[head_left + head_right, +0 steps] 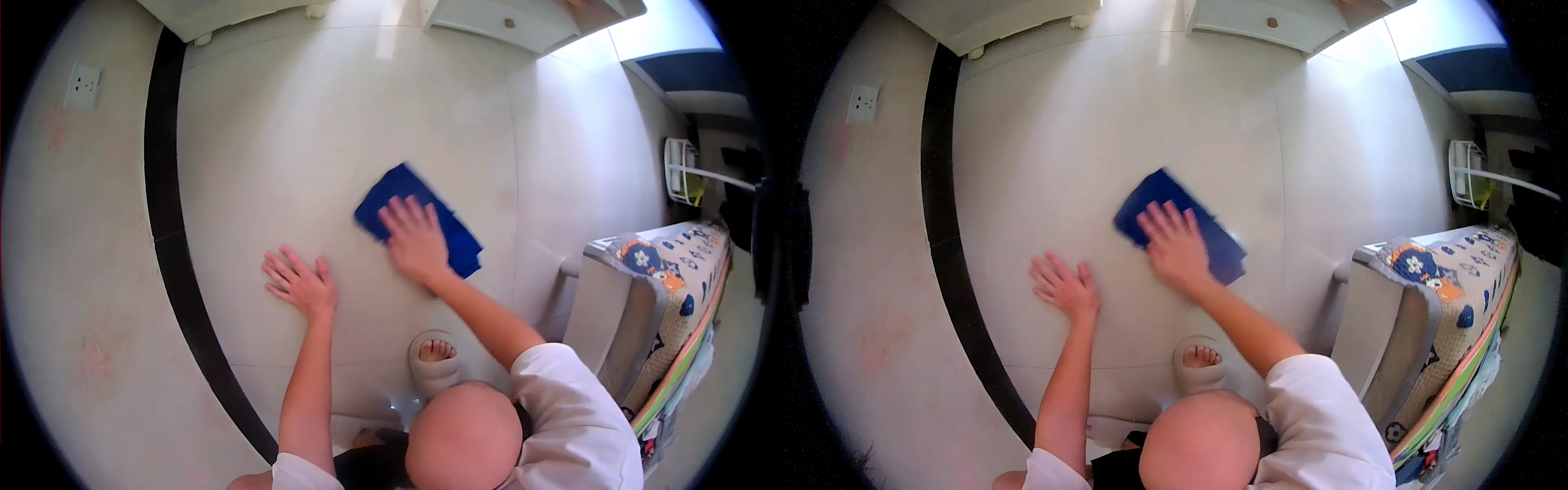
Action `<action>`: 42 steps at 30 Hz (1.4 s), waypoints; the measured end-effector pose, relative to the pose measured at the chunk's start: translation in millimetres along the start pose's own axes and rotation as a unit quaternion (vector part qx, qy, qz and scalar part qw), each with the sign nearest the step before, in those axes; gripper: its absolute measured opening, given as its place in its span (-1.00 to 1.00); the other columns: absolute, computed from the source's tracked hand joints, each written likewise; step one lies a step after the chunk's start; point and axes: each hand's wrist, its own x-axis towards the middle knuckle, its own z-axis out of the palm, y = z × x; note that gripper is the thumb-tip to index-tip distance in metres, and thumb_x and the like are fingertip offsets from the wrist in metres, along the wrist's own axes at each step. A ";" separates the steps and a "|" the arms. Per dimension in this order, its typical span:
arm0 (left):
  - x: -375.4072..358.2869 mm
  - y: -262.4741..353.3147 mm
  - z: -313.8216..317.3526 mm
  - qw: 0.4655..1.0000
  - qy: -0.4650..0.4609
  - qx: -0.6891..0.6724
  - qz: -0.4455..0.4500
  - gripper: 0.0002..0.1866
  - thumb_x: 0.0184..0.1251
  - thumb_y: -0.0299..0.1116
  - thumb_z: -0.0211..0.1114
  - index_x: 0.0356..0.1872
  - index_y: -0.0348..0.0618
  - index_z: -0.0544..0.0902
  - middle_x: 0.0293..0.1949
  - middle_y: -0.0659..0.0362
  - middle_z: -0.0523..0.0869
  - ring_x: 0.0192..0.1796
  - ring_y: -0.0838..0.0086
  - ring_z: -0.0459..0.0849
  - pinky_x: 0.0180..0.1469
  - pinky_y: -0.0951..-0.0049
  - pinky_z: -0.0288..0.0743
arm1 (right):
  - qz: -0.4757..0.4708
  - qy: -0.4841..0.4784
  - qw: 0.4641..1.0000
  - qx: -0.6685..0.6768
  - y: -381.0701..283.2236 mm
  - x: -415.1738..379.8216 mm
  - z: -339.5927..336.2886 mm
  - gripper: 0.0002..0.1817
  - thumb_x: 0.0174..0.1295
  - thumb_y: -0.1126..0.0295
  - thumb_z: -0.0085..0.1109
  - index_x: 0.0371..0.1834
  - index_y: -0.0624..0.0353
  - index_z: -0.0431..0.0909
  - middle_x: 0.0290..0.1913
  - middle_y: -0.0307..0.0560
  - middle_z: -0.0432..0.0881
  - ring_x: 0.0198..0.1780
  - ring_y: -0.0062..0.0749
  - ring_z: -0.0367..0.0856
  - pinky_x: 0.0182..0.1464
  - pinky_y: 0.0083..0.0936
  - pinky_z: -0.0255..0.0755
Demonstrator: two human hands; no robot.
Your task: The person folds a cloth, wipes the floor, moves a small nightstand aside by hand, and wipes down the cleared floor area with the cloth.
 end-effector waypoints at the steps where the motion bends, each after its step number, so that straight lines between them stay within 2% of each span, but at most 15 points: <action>1: 0.6 -1.2 0.2 1.000 0.005 0.000 0.002 -0.08 0.61 0.16 0.09 0.80 -0.09 0.03 0.81 -0.13 -0.08 0.82 -0.15 -0.19 0.69 -0.41 -0.40 | -0.024 -0.013 0.999 0.037 -21.9 -8.2 7.4 -0.31 0.49 0.14 0.10 0.71 -0.16 0.35 0.76 -0.17 0.27 0.77 -0.07 0.11 0.74 0.18 -0.10; 5: 1.4 -3.2 0.3 1.000 0.015 -0.021 0.001 -0.10 0.62 0.12 0.09 0.80 -0.07 0.03 0.81 -0.11 -0.08 0.82 -0.12 -0.20 0.69 -0.40 -0.41 | -0.063 0.021 0.993 0.100 -64.0 -24.6 14.5 -0.31 0.47 0.17 0.15 0.70 -0.17 0.36 0.75 -0.19 0.28 0.76 -0.13 0.16 0.74 0.12 -0.05; 8: -0.8 -8.7 3.5 0.999 0.008 -0.033 0.005 -0.12 0.63 0.08 0.10 0.81 -0.05 0.04 0.82 -0.10 -0.07 0.83 -0.09 -0.19 0.69 -0.40 -0.41 | -0.065 0.013 0.995 0.075 -30.9 -23.7 17.4 -0.30 0.44 0.19 0.18 0.68 -0.15 0.38 0.72 -0.15 0.33 0.72 -0.12 0.23 0.72 0.13 0.00; 9: -0.6 -10.6 5.6 0.999 0.002 -0.035 0.003 -0.12 0.63 0.07 0.11 0.81 -0.04 0.04 0.82 -0.09 -0.07 0.83 -0.08 -0.19 0.69 -0.40 -0.41 | -0.016 -0.003 0.998 0.053 -12.5 -25.0 7.2 -0.28 0.41 0.21 0.21 0.68 -0.13 0.38 0.73 -0.11 0.31 0.72 -0.08 0.23 0.71 0.17 0.00; 10: -2.2 -13.3 6.4 0.999 -0.006 -0.037 0.002 -0.13 0.62 0.06 0.11 0.81 -0.03 0.04 0.82 -0.09 -0.06 0.83 -0.07 -0.19 0.69 -0.39 -0.40 | 0.028 0.061 0.997 0.028 13.5 -33.4 15.1 -0.25 0.38 0.22 0.23 0.69 -0.11 0.35 0.75 -0.08 0.27 0.74 -0.04 0.19 0.71 0.20 -0.04; 14: -0.5 -12.5 0.3 0.998 -0.010 -0.055 -0.002 -0.17 0.62 -0.01 0.13 0.80 0.00 0.10 0.81 -0.09 -0.04 0.82 -0.04 -0.13 0.69 -0.40 -0.34 | 0.181 0.122 0.976 -0.023 123.1 -81.3 -2.0 -0.17 0.39 0.29 0.21 0.77 -0.06 0.23 0.79 -0.03 0.17 0.79 0.02 0.06 0.76 0.13 -0.12; 17: 4.3 -29.3 -9.5 0.995 -0.032 -0.095 0.007 -0.20 0.62 -0.03 0.13 0.78 0.00 0.16 0.79 -0.10 0.03 0.81 -0.05 -0.05 0.69 -0.39 -0.24 | 0.300 0.179 0.935 -0.063 198.2 -125.0 6.6 -0.20 0.52 0.23 0.11 0.81 -0.07 0.13 0.81 -0.01 0.12 0.79 0.06 0.07 0.72 0.16 -0.07; 19: -0.9 -71.0 -15.3 0.985 -0.030 -0.168 0.031 -0.20 0.60 -0.01 0.13 0.76 -0.03 0.20 0.77 -0.11 0.09 0.80 -0.07 -0.01 0.70 -0.38 -0.20 | 0.389 0.183 0.899 -0.082 220.9 -135.0 17.1 -0.27 0.64 0.15 -0.05 0.83 -0.07 0.08 0.83 -0.03 0.06 0.80 0.05 0.03 0.72 0.18 -0.10; 21: -20.4 -112.6 -12.0 0.996 0.013 -0.087 -0.015 -0.21 0.60 -0.03 0.13 0.76 -0.03 0.21 0.76 -0.12 0.11 0.79 -0.06 0.02 0.70 -0.36 -0.14 | 0.409 0.182 0.889 -0.099 213.5 -127.3 20.8 -0.27 0.63 0.14 -0.05 0.83 -0.05 0.08 0.83 -0.05 0.06 0.80 0.06 0.03 0.72 0.19 -0.11; 25: -53.9 -160.7 9.8 0.991 0.088 -0.006 -0.101 -0.21 0.59 -0.04 0.15 0.75 -0.03 0.21 0.77 -0.14 0.10 0.80 -0.04 0.01 0.70 -0.34 -0.14 | 0.345 0.169 0.919 -0.091 163.1 -99.6 26.4 -0.25 0.59 0.17 -0.01 0.82 -0.03 0.09 0.84 -0.04 0.05 0.81 0.06 -0.01 0.74 0.21 -0.15; 31: -39.8 -142.8 -9.9 0.995 0.024 0.015 -0.093 -0.18 0.57 -0.01 0.14 0.78 0.04 0.18 0.80 -0.05 0.06 0.80 -0.08 -0.03 0.72 -0.32 -0.22 | 0.090 0.061 0.994 -0.033 27.9 -25.6 9.7 -0.20 0.46 0.14 0.12 0.78 -0.04 0.21 0.81 -0.05 0.13 0.81 0.00 0.01 0.75 0.18 -0.14; 33: -42.0 -142.2 -12.3 0.995 0.022 0.014 -0.095 -0.18 0.56 -0.03 0.15 0.78 0.04 0.18 0.80 -0.03 0.06 0.81 -0.06 -0.04 0.71 -0.32 -0.22 | -0.033 0.049 0.998 -0.007 16.0 -0.1 -2.1 -0.25 0.44 0.15 0.14 0.72 -0.06 0.32 0.77 -0.10 0.22 0.79 -0.04 0.09 0.75 0.18 -0.13; 35: -41.3 -142.6 -13.5 0.995 0.019 0.011 -0.093 -0.19 0.56 -0.08 0.17 0.78 0.04 0.18 0.80 -0.02 0.05 0.81 -0.04 -0.05 0.71 -0.32 -0.21 | -0.075 0.016 0.997 -0.012 32.8 31.4 -13.7 -0.25 0.43 0.16 0.15 0.72 -0.09 0.33 0.77 -0.10 0.24 0.78 -0.06 0.11 0.76 0.16 -0.13; 37: -44.4 -143.6 -13.8 0.995 0.015 0.021 -0.094 -0.18 0.55 -0.07 0.17 0.77 0.03 0.19 0.80 -0.02 0.06 0.81 -0.05 -0.04 0.71 -0.32 -0.20 | -0.081 0.057 0.995 -0.028 60.9 71.3 -21.3 -0.23 0.42 0.18 0.15 0.74 -0.11 0.29 0.77 -0.13 0.25 0.78 -0.08 0.12 0.76 0.10 -0.12; 42: -43.8 -145.1 -12.6 0.996 0.021 0.017 -0.088 -0.17 0.52 -0.04 0.16 0.77 0.02 0.21 0.79 -0.05 0.10 0.79 -0.09 -0.01 0.70 -0.34 -0.19 | 0.071 0.167 0.980 -0.084 106.7 177.2 -17.0 -0.30 0.61 0.07 -0.06 0.80 -0.17 0.17 0.81 -0.16 0.14 0.80 -0.07 0.05 0.76 0.10 -0.14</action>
